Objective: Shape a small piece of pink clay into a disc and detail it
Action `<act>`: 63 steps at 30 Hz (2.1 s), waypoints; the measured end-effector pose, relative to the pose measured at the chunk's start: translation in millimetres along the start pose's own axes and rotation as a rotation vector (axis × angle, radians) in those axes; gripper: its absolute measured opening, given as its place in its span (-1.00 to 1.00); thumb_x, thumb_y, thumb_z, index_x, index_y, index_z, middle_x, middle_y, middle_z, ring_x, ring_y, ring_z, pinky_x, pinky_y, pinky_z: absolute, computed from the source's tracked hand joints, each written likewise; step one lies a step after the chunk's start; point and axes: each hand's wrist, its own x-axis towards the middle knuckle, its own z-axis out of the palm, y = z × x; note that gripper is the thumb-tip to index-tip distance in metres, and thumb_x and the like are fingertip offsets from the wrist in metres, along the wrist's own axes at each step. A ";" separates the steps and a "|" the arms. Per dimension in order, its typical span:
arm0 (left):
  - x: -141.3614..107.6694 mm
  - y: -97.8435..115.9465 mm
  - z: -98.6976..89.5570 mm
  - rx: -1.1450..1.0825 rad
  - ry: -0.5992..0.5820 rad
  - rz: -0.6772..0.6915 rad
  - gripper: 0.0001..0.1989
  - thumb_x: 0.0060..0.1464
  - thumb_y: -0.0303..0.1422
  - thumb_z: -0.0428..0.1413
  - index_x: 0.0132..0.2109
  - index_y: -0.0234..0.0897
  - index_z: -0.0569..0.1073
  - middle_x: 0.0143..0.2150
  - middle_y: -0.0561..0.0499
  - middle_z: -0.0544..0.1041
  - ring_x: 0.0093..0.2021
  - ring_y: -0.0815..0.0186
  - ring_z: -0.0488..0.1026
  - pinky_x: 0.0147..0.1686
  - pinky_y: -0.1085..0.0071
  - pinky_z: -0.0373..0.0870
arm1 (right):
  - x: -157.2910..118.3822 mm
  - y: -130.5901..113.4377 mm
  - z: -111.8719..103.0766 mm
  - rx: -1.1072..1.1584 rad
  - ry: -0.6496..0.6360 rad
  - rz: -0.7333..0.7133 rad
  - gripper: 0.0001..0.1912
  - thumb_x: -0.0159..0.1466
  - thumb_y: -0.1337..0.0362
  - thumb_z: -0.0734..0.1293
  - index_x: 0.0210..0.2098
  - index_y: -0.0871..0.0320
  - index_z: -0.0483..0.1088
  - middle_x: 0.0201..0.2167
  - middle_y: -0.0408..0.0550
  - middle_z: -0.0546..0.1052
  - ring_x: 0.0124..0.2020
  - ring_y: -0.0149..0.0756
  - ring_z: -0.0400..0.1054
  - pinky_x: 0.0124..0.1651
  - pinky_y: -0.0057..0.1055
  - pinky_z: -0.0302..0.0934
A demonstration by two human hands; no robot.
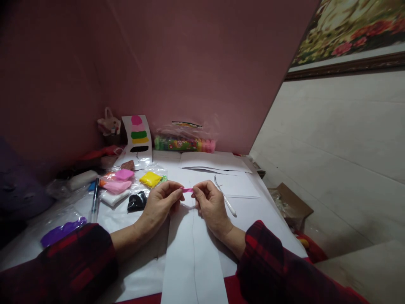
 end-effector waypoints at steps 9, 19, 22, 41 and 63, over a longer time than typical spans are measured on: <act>-2.7 -0.8 0.7 0.081 -0.103 -0.047 -0.76 -0.02 -0.26 0.20 -0.27 -0.37 0.45 -0.63 0.15 0.37 -0.68 0.50 0.21 -0.70 0.57 0.09 | -9.6 -8.1 -1.2 -0.094 -0.154 -0.112 -0.82 0.34 0.14 0.27 -0.29 0.13 0.36 -0.62 -0.28 0.32 -0.67 -0.53 0.16 -0.62 -0.55 0.09; -0.3 -0.9 -2.7 0.121 -0.078 -0.048 -0.74 -0.01 -0.20 0.15 -0.44 -0.34 0.40 -0.67 0.16 0.31 -0.71 0.51 0.16 -0.71 0.56 0.04 | -9.0 -4.6 -1.1 -0.171 -0.176 -0.246 -0.94 0.26 0.31 0.35 -0.25 0.11 0.39 -0.37 -0.14 0.48 -0.35 -0.35 0.41 -0.26 -0.41 0.31; -0.3 0.6 -2.0 0.130 -0.088 -0.062 -0.72 -0.02 -0.19 0.15 -0.46 -0.33 0.39 -0.70 0.17 0.28 -0.73 0.52 0.13 -0.73 0.56 0.02 | -8.6 -4.8 -0.3 -0.204 -0.161 -0.250 -0.97 0.27 0.32 0.34 -0.27 0.11 0.40 -0.40 -0.15 0.47 -0.38 -0.37 0.39 -0.29 -0.43 0.29; -1.0 2.3 -1.9 0.065 -0.119 -0.056 -0.72 -0.05 -0.19 0.17 -0.42 -0.35 0.38 -0.66 0.14 0.34 -0.74 0.51 0.20 -0.75 0.57 0.07 | -8.5 -7.6 -0.4 -0.243 -0.145 -0.229 -0.96 0.25 0.30 0.35 -0.30 0.12 0.41 -0.41 -0.12 0.50 -0.39 -0.32 0.42 -0.30 -0.39 0.31; -1.9 -1.9 1.0 -0.030 -0.108 -0.118 -0.63 -0.09 -0.20 0.25 -0.20 -0.39 0.43 -0.55 0.05 0.49 -0.69 0.47 0.30 -0.72 0.57 0.17 | -6.4 -3.6 -0.2 -0.076 -0.075 -0.096 -0.90 0.25 0.22 0.36 -0.30 0.11 0.41 -0.48 -0.20 0.42 -0.54 -0.44 0.28 -0.51 -0.49 0.19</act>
